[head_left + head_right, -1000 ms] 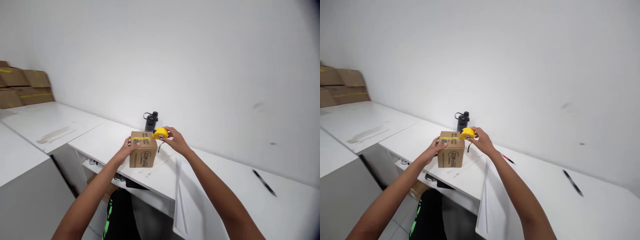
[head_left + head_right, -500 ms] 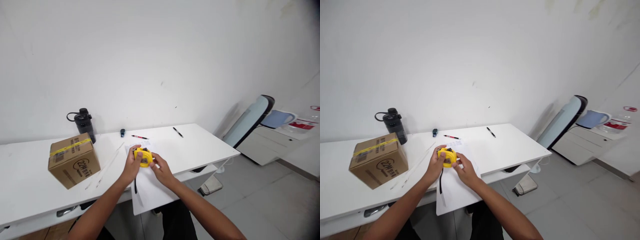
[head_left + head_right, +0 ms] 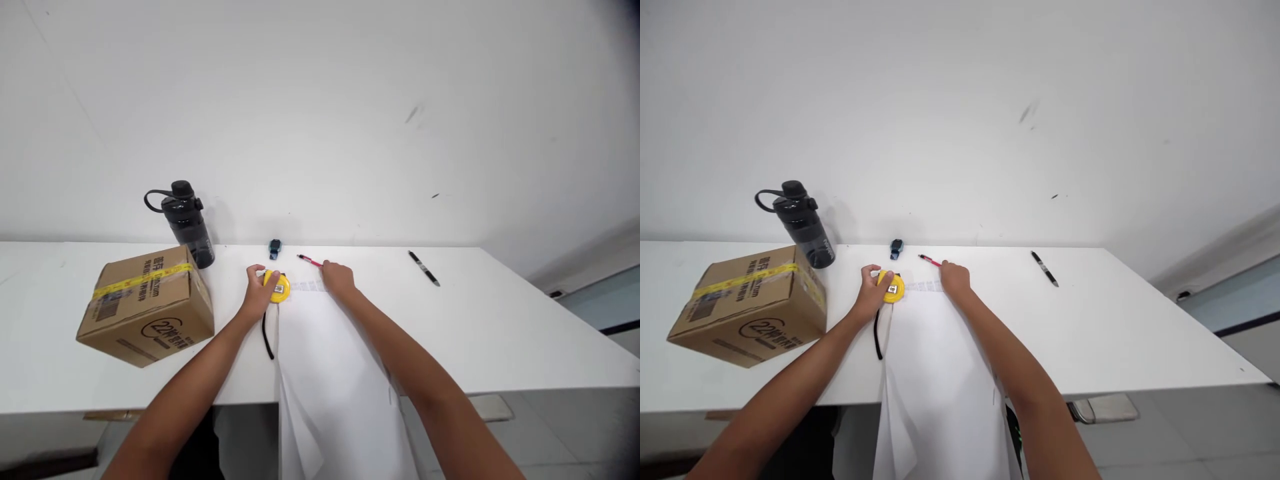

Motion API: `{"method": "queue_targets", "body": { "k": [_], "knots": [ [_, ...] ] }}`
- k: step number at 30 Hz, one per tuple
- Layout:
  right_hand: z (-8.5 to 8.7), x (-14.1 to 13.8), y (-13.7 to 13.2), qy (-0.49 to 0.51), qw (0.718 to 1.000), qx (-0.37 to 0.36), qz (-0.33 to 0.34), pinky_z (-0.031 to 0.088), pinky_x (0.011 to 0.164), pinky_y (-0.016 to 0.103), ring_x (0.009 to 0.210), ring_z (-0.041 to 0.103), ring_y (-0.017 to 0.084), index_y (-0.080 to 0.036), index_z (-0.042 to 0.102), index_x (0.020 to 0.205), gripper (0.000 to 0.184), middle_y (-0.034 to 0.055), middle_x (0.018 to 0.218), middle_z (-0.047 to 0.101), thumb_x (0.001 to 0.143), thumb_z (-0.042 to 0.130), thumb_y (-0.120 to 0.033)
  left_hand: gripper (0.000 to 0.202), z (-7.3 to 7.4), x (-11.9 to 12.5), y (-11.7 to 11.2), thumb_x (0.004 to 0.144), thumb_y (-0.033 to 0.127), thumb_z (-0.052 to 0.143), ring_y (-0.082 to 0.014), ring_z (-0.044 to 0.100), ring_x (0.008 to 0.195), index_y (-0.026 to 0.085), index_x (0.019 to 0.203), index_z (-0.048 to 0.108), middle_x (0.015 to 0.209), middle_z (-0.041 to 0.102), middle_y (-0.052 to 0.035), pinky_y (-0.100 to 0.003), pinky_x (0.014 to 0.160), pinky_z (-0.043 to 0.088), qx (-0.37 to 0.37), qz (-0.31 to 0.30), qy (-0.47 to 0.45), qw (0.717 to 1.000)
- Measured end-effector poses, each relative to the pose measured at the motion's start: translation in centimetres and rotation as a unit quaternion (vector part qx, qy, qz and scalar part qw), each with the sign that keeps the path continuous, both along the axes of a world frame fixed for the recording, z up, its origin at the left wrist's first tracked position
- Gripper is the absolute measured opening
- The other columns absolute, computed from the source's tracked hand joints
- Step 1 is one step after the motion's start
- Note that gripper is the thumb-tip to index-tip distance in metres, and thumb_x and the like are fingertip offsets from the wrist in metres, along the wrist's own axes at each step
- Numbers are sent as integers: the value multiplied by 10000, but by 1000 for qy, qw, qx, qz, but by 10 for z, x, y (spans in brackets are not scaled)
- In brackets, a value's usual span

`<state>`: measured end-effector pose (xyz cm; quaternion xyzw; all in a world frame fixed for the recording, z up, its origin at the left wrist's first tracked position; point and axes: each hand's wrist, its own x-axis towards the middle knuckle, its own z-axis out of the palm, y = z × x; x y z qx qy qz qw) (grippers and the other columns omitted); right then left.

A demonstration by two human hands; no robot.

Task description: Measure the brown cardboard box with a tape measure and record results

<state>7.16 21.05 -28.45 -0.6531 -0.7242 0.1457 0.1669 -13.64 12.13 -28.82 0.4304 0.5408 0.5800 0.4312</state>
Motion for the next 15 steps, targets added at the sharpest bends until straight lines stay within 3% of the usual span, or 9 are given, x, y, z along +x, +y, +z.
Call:
{"method": "queue_targets", "body": {
  "k": [2,4,7,9,12,15],
  "knots": [
    [1,-5,-6,57,998,26,-19,463,729,370,867,641,267,-168,551,1059,365,153,929,673,982,275,-394,527,0,1,1,785,518,646,-160,656,705,241,1087,315,852,623,-9,-277,617,515,-3,11,-10,1000],
    [3,-13,-21,200,978,56,-30,461,649,312,744,622,205,-204,510,1065,424,81,859,659,981,207,-488,522,-2,0,2,788,517,648,-166,661,742,233,1088,328,912,616,-34,-285,636,526,-1,40,-21,999],
    [-1,-32,-51,395,916,68,12,417,570,265,606,531,154,-228,518,862,437,-9,683,569,894,372,-639,520,-5,-1,3,785,513,660,-172,662,798,222,1094,359,1008,595,-67,-297,673,534,12,83,-36,996],
    [-8,-42,-67,421,902,50,75,389,565,259,584,483,141,-227,510,748,446,-31,614,503,862,436,-651,507,-6,-2,4,786,506,662,-166,659,810,217,1091,379,1023,589,-69,-294,694,531,23,111,-41,993],
    [-18,-50,-76,460,874,-5,157,357,546,263,529,433,134,-227,542,769,461,-45,536,453,907,349,-621,472,-8,-2,6,793,481,662,-158,653,806,212,1083,404,972,601,-51,-283,705,522,43,126,-43,990],
    [-20,-52,-73,457,874,-49,160,354,543,271,510,437,137,-213,567,712,476,-35,489,457,908,355,-591,445,-11,-2,7,795,462,662,-162,650,806,208,1082,436,927,617,-40,-279,699,518,55,116,-40,991]
  ]
}}
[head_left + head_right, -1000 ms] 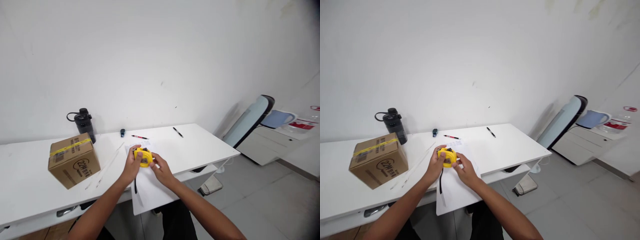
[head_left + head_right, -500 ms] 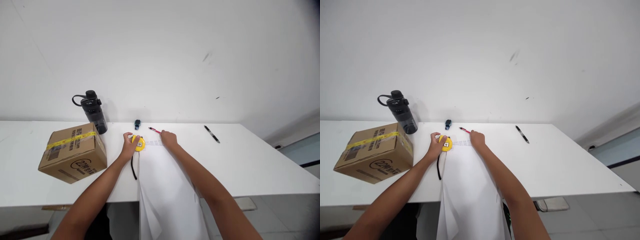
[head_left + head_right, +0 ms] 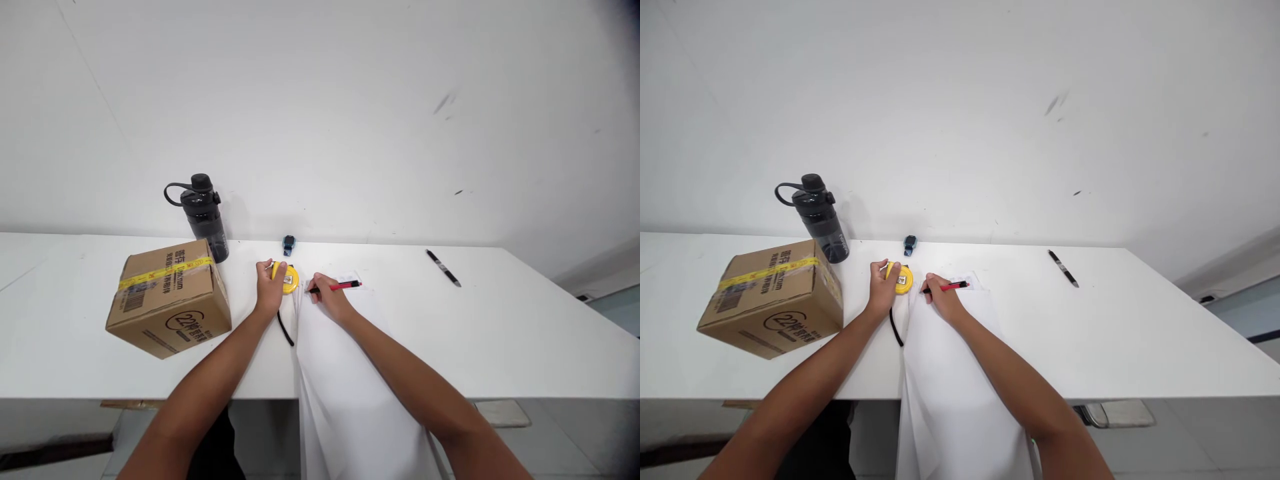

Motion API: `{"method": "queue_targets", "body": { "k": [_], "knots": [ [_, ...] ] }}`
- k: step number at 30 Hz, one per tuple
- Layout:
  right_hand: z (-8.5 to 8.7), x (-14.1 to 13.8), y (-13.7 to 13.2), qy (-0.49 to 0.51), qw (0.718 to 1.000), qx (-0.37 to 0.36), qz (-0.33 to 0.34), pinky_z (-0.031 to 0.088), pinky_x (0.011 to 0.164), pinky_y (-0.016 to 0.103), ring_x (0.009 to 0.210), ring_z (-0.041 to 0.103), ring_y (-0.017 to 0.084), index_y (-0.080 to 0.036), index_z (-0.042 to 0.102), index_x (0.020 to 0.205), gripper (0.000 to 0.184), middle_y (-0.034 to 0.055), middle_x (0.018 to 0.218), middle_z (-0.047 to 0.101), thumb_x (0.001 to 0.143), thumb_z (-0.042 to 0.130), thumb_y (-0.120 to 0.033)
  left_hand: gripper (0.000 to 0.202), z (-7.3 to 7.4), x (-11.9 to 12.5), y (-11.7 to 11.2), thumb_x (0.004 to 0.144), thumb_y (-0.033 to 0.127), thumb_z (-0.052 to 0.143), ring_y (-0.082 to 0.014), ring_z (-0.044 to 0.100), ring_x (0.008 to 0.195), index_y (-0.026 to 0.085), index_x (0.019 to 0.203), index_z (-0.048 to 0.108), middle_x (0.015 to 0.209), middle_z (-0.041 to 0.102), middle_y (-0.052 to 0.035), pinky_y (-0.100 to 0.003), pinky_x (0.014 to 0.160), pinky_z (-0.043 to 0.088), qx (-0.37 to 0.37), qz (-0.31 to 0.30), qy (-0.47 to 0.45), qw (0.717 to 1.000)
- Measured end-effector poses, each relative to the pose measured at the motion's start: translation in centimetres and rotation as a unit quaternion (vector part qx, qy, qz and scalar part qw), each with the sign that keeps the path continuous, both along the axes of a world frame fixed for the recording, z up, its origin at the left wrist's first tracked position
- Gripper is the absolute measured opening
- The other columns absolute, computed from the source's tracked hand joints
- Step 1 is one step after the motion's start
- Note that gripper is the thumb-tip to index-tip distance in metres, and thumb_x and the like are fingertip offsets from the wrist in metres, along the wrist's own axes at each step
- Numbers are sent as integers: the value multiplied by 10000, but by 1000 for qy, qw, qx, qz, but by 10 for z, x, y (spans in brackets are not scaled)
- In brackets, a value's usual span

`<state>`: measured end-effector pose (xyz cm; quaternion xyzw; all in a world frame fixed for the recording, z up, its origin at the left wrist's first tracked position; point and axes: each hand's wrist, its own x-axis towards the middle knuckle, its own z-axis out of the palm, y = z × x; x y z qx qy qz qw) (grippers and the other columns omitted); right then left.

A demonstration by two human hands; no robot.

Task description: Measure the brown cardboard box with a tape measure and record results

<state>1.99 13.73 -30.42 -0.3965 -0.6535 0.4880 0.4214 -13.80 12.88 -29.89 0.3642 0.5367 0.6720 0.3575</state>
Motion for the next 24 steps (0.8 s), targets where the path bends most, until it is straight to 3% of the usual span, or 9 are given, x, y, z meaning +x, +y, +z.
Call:
{"method": "queue_targets", "body": {
  "k": [4,10,17,24],
  "knots": [
    [4,0,2,-96,994,14,-44,376,581,273,575,491,145,-201,552,577,422,-11,549,528,838,510,-530,409,-6,0,4,789,438,670,-176,644,908,195,1076,507,1029,636,-64,-294,770,514,24,-5,-5,1000],
    [5,-1,0,-133,990,37,-11,375,580,268,586,507,149,-196,621,628,361,-13,566,552,820,514,-483,330,-6,0,4,829,396,635,-217,576,1143,182,1079,605,1258,600,-104,-335,952,457,27,-18,24,999],
    [4,-2,-1,-135,991,26,-4,353,557,260,566,468,134,-189,604,608,342,-20,553,517,804,530,-460,474,-6,-2,3,869,423,588,-229,502,1264,199,1285,549,1395,523,-91,-355,1049,399,7,-18,73,997],
    [4,-1,-1,-136,991,19,6,363,559,263,564,462,135,-188,616,623,339,-17,554,514,807,521,-456,504,-7,-1,4,921,434,496,-236,467,1303,201,1367,492,1397,520,-99,-371,1089,361,-5,-29,110,993]
  ]
}}
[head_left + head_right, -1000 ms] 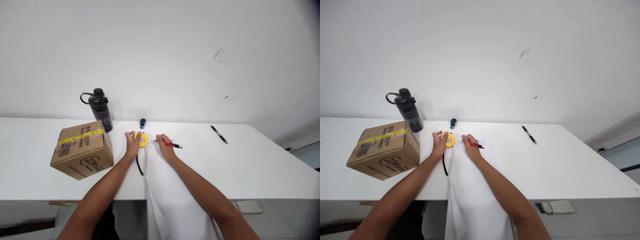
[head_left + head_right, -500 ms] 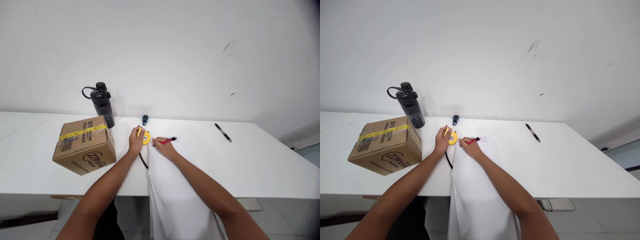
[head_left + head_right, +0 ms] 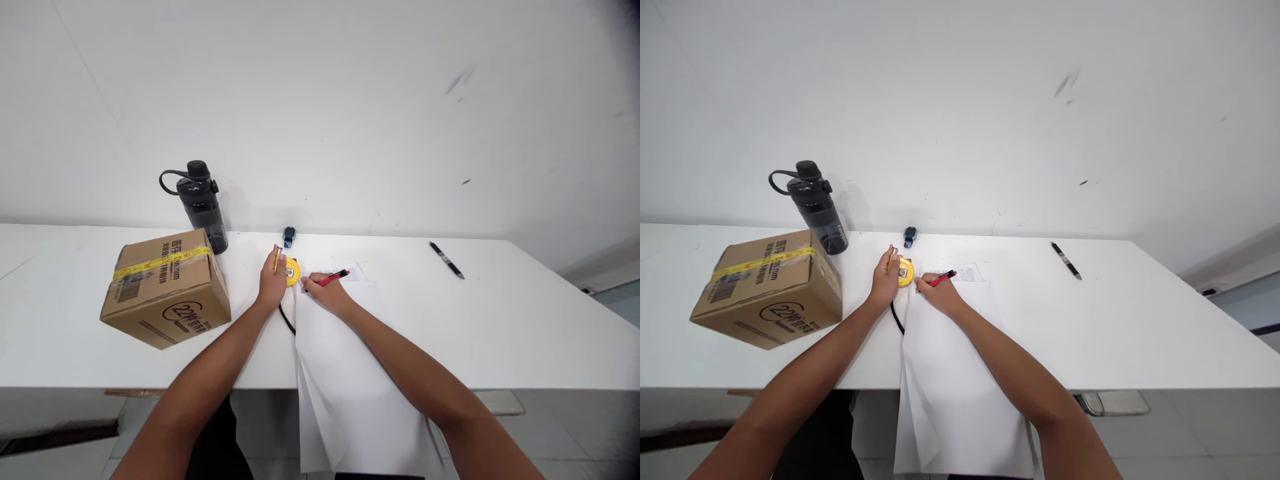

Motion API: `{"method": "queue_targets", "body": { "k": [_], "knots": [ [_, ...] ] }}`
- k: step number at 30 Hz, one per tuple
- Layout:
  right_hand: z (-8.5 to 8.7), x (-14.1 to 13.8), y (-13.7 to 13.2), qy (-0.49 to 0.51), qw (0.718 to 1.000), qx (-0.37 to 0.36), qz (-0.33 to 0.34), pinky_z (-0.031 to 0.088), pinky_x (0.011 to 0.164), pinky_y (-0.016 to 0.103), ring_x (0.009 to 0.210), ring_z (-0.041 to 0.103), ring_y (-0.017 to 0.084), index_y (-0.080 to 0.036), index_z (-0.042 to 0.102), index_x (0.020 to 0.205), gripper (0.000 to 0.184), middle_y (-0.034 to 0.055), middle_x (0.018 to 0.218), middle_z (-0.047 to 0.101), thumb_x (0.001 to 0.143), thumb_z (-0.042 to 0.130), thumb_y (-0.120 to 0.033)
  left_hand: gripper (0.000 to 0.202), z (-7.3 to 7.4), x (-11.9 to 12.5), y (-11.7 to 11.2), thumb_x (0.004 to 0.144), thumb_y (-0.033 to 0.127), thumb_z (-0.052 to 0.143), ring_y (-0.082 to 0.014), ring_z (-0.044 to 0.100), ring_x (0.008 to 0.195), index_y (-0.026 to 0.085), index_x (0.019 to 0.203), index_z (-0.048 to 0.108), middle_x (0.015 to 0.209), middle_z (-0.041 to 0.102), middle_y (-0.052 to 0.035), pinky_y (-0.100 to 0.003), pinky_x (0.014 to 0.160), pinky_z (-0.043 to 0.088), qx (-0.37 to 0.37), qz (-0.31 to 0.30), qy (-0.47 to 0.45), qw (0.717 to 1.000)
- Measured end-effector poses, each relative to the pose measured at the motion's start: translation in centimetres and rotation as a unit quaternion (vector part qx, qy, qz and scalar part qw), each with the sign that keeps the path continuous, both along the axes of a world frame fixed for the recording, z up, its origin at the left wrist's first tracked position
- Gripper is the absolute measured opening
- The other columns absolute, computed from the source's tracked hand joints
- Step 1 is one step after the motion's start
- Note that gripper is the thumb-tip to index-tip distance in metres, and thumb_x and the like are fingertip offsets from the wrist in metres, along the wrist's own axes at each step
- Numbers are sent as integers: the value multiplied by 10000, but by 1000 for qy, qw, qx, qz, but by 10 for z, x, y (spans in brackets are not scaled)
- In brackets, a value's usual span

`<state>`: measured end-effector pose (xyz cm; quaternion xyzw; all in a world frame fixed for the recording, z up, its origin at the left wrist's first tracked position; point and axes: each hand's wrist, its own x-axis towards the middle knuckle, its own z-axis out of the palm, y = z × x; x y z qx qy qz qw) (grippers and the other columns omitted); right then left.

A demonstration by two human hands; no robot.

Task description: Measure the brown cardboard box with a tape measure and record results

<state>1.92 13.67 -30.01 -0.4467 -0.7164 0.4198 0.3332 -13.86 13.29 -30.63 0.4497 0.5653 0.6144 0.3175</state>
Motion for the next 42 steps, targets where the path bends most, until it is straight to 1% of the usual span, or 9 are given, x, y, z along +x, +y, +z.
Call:
{"method": "queue_targets", "body": {
  "k": [5,10,13,19,27,30,33,37,42],
  "knots": [
    [-2,0,1,19,1000,11,-20,375,586,269,579,465,136,-191,583,590,345,-11,568,527,815,507,-442,522,-3,0,1,936,442,462,-228,441,1321,213,1404,451,1450,463,-86,-365,1104,336,2,-5,20,1000],
    [0,0,0,5,1000,3,8,386,605,271,607,487,145,-190,603,612,335,-2,596,556,808,513,-447,564,-4,-1,1,938,460,441,-230,429,1326,200,1437,402,1466,437,-94,-366,1093,340,-5,-25,53,998],
    [2,1,-2,6,1000,4,0,378,600,268,596,479,141,-191,601,617,336,-10,578,535,812,504,-446,559,-4,-3,1,943,454,429,-224,422,1330,205,1443,394,1468,436,-90,-367,1095,332,-11,-35,61,997],
    [-2,2,0,20,999,24,-18,375,609,268,616,494,147,-198,542,570,339,-13,584,547,814,501,-428,554,-7,-3,3,920,461,474,-233,445,1310,222,1418,436,1446,466,-84,-371,1075,345,-11,-44,30,999],
    [-4,3,0,4,1000,26,-8,369,574,268,624,498,159,-198,555,589,335,-2,568,539,805,505,-449,500,-7,-3,4,892,450,534,-235,482,1270,221,1335,510,1409,498,-97,-357,1038,376,-9,-42,6,999],
    [-4,2,0,4,1000,27,-8,356,565,268,601,474,149,-201,527,576,343,-11,557,514,803,504,-457,453,-7,-1,4,883,431,546,-226,560,1164,205,1273,502,1295,562,-117,-356,951,451,-6,-27,-6,1000],
    [-5,2,1,11,999,31,-16,343,560,268,584,446,139,-205,468,547,361,-18,547,484,804,498,-458,432,-2,1,2,860,415,581,-199,636,976,196,1206,443,1140,599,-110,-334,817,513,-25,-7,-36,999],
    [-7,1,2,23,998,34,-41,326,555,266,565,402,126,-209,424,539,357,-31,538,432,806,493,-437,470,5,3,-2,823,397,641,-175,648,869,203,1144,357,1019,615,-82,-314,760,517,-38,15,-50,998],
    [-6,1,1,19,998,33,-51,323,546,267,559,399,129,-211,433,538,363,-32,522,416,803,489,-452,359,6,4,-2,798,414,650,-147,629,770,224,979,405,874,584,-9,-274,674,509,-16,8,-59,998]
  ]
}}
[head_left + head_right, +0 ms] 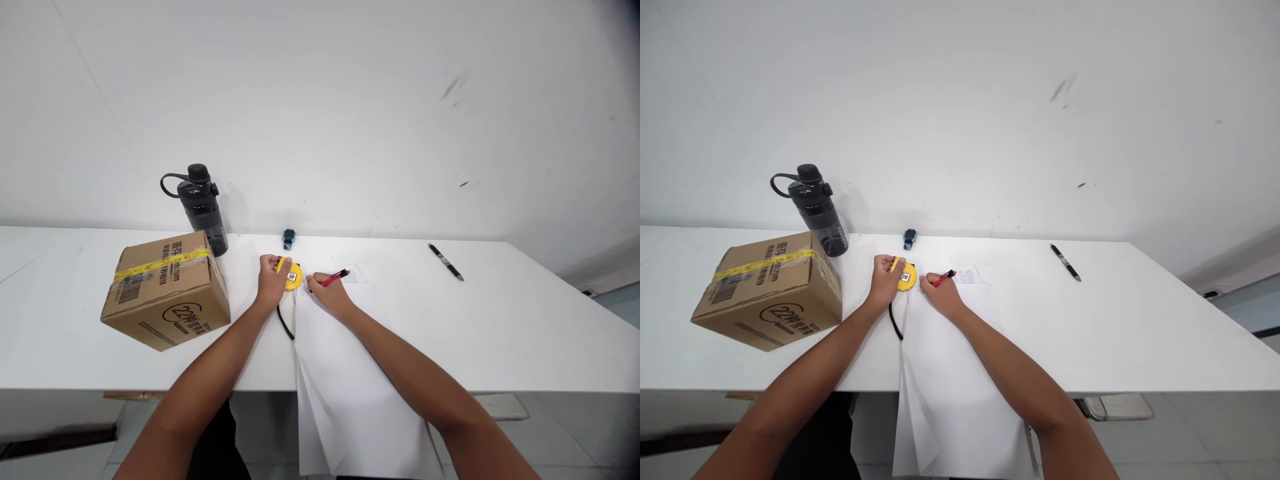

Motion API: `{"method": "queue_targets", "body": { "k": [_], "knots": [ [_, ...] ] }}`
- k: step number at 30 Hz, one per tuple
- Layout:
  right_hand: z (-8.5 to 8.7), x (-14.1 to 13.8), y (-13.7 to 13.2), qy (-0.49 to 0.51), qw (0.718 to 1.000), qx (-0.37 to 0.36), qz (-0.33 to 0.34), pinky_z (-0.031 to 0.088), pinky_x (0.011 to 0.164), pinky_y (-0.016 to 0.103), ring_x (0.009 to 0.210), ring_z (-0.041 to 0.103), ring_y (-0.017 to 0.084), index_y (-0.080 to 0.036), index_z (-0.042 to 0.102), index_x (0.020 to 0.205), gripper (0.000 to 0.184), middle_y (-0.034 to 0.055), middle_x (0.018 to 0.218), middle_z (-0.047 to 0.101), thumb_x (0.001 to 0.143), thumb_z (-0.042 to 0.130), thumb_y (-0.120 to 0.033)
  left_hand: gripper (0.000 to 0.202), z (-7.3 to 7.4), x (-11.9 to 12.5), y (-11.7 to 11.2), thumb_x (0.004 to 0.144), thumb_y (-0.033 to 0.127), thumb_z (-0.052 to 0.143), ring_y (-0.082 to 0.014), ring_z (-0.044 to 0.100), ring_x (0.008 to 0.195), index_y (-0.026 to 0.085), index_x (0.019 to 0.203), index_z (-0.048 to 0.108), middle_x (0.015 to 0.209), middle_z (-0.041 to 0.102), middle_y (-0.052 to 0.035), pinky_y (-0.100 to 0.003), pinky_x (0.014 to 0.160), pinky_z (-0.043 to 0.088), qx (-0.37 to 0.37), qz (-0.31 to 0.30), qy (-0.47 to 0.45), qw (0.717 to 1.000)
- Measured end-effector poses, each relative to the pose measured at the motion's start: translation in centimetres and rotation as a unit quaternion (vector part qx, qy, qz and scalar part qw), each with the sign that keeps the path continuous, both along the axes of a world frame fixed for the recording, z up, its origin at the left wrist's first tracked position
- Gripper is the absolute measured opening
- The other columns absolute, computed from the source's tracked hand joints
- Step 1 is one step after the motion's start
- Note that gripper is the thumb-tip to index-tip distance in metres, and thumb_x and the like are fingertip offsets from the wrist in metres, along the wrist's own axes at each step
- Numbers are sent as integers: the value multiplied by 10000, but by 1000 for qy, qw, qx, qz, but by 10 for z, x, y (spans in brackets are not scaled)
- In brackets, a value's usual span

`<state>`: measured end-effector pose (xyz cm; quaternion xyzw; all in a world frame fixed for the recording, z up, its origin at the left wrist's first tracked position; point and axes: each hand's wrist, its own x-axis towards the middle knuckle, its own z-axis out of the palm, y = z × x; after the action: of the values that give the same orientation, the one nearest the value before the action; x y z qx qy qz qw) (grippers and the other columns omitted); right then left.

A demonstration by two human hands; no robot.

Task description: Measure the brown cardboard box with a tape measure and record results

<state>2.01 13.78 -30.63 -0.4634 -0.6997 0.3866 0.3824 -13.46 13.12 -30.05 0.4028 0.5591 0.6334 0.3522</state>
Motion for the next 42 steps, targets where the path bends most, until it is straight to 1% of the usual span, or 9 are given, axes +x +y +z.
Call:
{"method": "queue_targets", "body": {
  "k": [4,9,15,19,24,30,33,38,42],
  "knots": [
    [1,1,0,-13,1000,3,28,336,550,270,579,436,143,-212,473,551,366,-21,529,452,803,484,-477,301,-2,-1,0,829,432,599,-149,625,755,232,1026,489,871,604,-10,-264,651,505,11,-17,5,1000],
    [1,1,0,-27,999,13,23,344,555,271,594,453,152,-213,486,564,388,-14,533,463,807,475,-516,369,-4,-5,-1,884,429,524,-196,598,1050,252,1204,570,1223,614,-60,-312,874,476,32,-15,81,996],
    [1,1,-1,-15,1000,5,10,339,555,267,586,444,144,-211,467,556,383,-20,527,454,809,477,-498,330,-4,-6,0,904,381,498,-211,549,1175,238,1180,608,1264,613,-57,-348,999,412,38,-9,94,995],
    [1,1,-1,-13,1000,5,-1,343,555,268,581,448,143,-212,455,538,381,-24,512,451,805,484,-482,320,-5,-5,0,895,398,500,-210,585,1089,237,1140,630,1170,649,-51,-339,942,448,38,-7,83,996],
    [3,1,-1,0,1000,-8,4,353,556,270,576,456,146,-208,481,530,366,-21,503,464,794,495,-462,305,-4,-5,-1,907,427,449,-170,601,783,220,1022,642,926,659,-33,-287,703,493,32,-11,99,994],
    [3,2,0,5,1000,-7,29,375,597,274,595,476,146,-205,505,530,353,-18,537,499,804,498,-428,279,-3,-4,-1,918,402,444,-179,608,882,221,1045,614,1023,650,-51,-297,776,486,39,0,109,993],
    [6,3,-2,17,1000,-10,-4,384,604,281,585,487,150,-206,522,539,383,-18,531,499,820,496,-466,290,-6,-4,1,908,422,469,-178,609,897,222,1098,558,1031,628,-56,-303,774,490,35,5,85,996],
    [13,3,-9,9,998,17,-62,422,695,297,743,589,191,-216,637,772,385,16,721,640,862,471,-552,291,-13,-4,5,879,456,521,-156,603,844,218,1038,467,980,599,-41,-288,736,493,33,9,34,999],
    [8,9,-4,-49,991,100,-67,442,747,306,834,603,204,-217,651,881,300,48,886,664,875,506,-479,274,-14,-4,5,874,460,530,-155,602,856,226,1001,469,990,596,-39,-280,745,485,36,11,40,998]
  ]
}}
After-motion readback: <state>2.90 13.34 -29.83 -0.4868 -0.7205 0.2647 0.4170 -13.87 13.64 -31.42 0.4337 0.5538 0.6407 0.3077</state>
